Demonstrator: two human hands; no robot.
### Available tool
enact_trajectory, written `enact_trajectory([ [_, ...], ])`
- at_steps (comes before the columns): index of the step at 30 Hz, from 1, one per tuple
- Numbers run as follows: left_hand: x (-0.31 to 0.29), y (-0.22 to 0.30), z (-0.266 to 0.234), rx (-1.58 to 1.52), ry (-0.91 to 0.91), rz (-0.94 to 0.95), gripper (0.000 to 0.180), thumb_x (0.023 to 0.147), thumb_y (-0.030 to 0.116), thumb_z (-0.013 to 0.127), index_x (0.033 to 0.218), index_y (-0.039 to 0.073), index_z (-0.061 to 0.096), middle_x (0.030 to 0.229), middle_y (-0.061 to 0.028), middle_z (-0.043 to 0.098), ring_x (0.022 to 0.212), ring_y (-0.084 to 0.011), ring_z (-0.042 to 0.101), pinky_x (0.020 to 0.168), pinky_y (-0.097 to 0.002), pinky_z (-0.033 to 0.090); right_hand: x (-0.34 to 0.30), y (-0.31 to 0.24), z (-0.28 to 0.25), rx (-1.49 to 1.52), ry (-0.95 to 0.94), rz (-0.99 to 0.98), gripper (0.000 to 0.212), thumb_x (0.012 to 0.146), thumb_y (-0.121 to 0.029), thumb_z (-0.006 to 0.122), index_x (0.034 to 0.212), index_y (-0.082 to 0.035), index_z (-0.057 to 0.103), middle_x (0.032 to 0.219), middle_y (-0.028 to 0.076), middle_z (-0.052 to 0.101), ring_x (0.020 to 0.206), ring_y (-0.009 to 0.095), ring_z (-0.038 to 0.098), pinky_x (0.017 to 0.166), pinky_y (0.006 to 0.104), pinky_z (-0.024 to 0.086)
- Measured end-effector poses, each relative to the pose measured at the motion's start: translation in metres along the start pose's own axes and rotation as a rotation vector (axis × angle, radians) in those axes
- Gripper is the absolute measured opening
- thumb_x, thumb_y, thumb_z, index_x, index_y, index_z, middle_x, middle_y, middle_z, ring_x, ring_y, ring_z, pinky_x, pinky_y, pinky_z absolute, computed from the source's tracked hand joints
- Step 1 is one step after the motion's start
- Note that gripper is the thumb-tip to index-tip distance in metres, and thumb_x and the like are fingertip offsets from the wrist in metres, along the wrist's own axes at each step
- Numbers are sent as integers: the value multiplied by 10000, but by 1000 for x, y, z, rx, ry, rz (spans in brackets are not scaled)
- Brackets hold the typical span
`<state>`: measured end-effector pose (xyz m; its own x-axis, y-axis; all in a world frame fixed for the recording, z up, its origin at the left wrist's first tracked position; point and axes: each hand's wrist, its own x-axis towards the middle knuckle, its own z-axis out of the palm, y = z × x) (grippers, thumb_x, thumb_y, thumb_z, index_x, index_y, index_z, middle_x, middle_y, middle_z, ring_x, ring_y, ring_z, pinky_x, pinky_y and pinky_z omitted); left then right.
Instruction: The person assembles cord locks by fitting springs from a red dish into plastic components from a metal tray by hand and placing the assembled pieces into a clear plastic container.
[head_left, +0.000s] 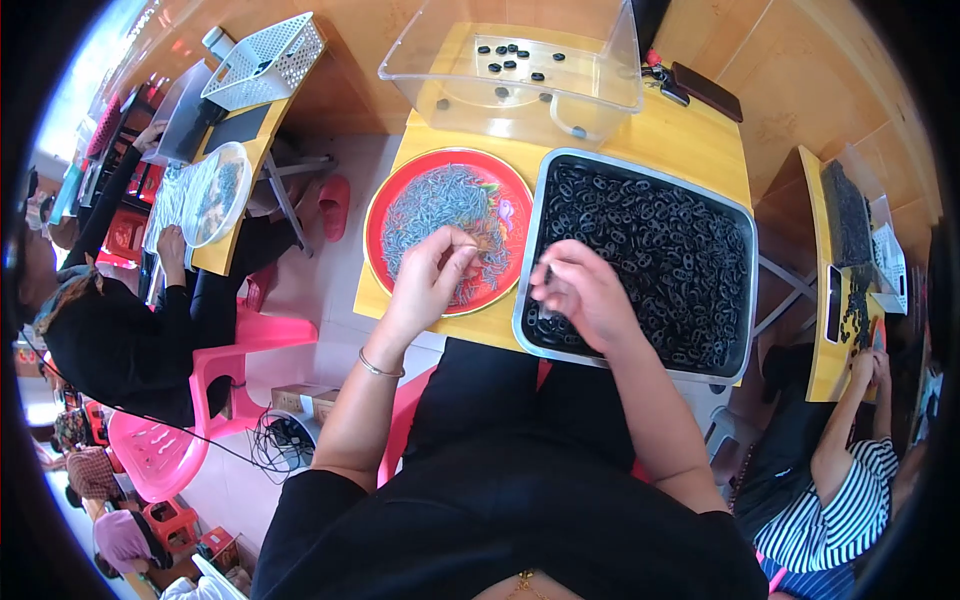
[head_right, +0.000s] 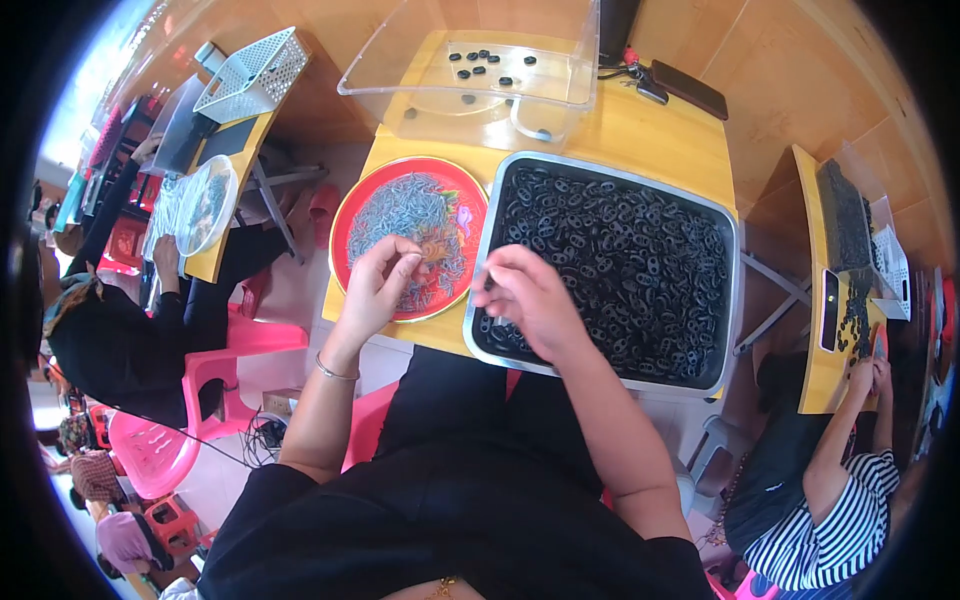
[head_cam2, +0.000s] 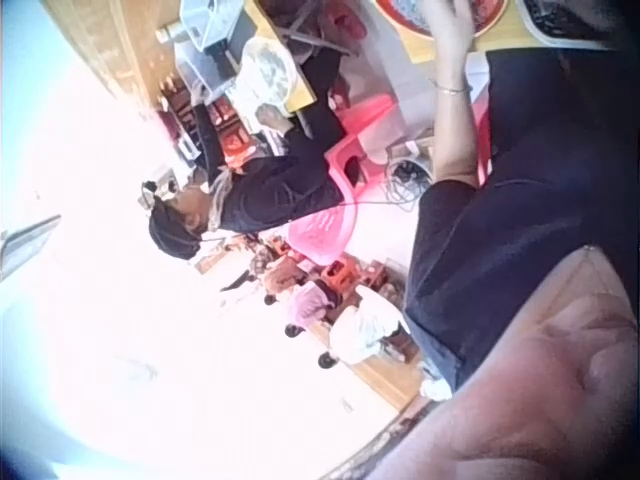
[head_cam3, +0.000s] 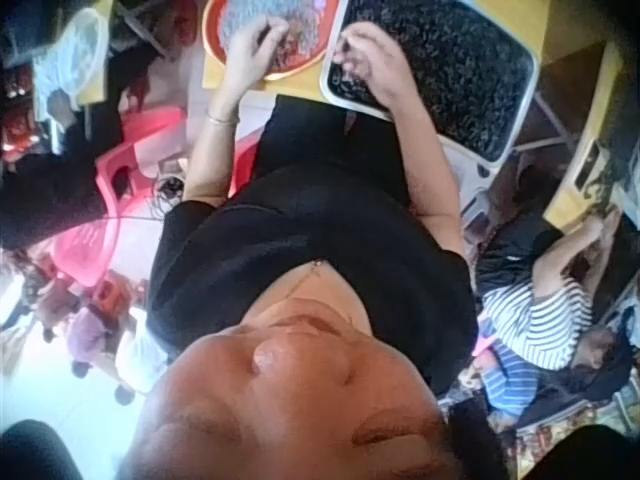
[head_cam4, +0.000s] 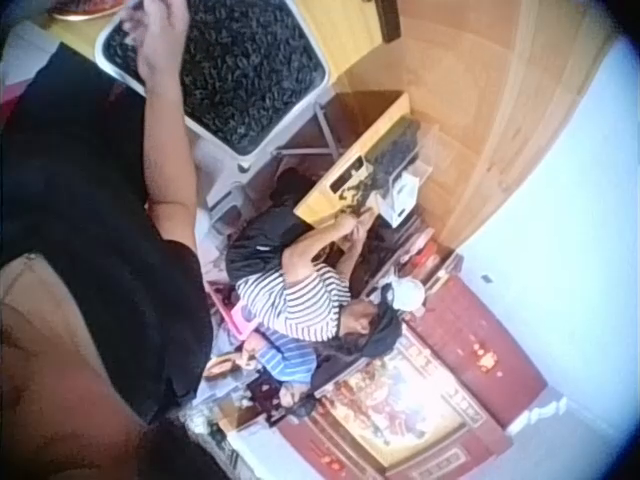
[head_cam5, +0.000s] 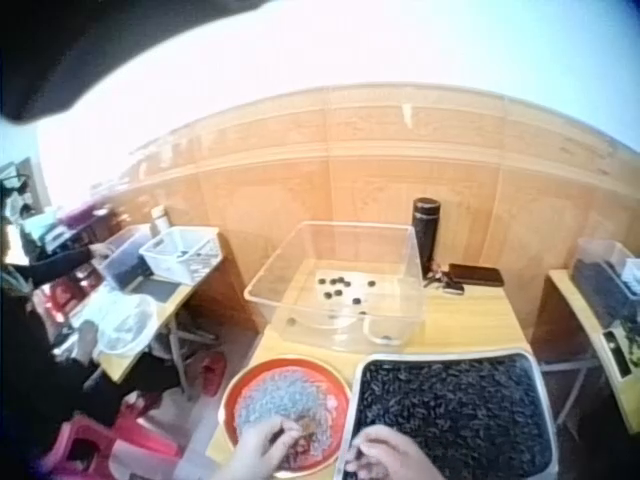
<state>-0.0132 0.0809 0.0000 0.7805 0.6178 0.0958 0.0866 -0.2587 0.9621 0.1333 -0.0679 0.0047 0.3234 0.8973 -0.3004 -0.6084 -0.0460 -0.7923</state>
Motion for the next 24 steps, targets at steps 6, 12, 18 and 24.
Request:
enact_trajectory([
  [6,-6,10,4,215,43,170,39,798,-7,567,834,-13,552,750,-60,585,663,-100,567,606,-225,462,25,12,31,-167,-70,92,253,919,-280,409,883,-53,515,699,1,462,564,59,409,471,188,310],
  [12,-8,18,1,331,91,255,88,715,-15,643,797,5,619,710,-63,605,632,-117,572,569,-223,446,32,15,28,-551,-152,-109,269,917,-239,437,788,-29,544,612,-35,422,533,47,382,461,200,298],
  [18,-9,10,-5,126,76,174,30,748,7,626,777,-3,626,704,-60,613,624,-104,567,569,-218,443,32,12,30,-833,-157,-496,126,856,-132,523,829,-17,569,655,45,521,581,152,522,542,274,420],
  [24,-11,4,-5,-76,66,6,118,868,71,495,772,11,527,633,-29,538,578,-80,524,533,-201,413,29,4,30,-1287,-122,-821,124,789,-97,589,903,-51,573,657,106,511,571,227,535,537,319,442],
])
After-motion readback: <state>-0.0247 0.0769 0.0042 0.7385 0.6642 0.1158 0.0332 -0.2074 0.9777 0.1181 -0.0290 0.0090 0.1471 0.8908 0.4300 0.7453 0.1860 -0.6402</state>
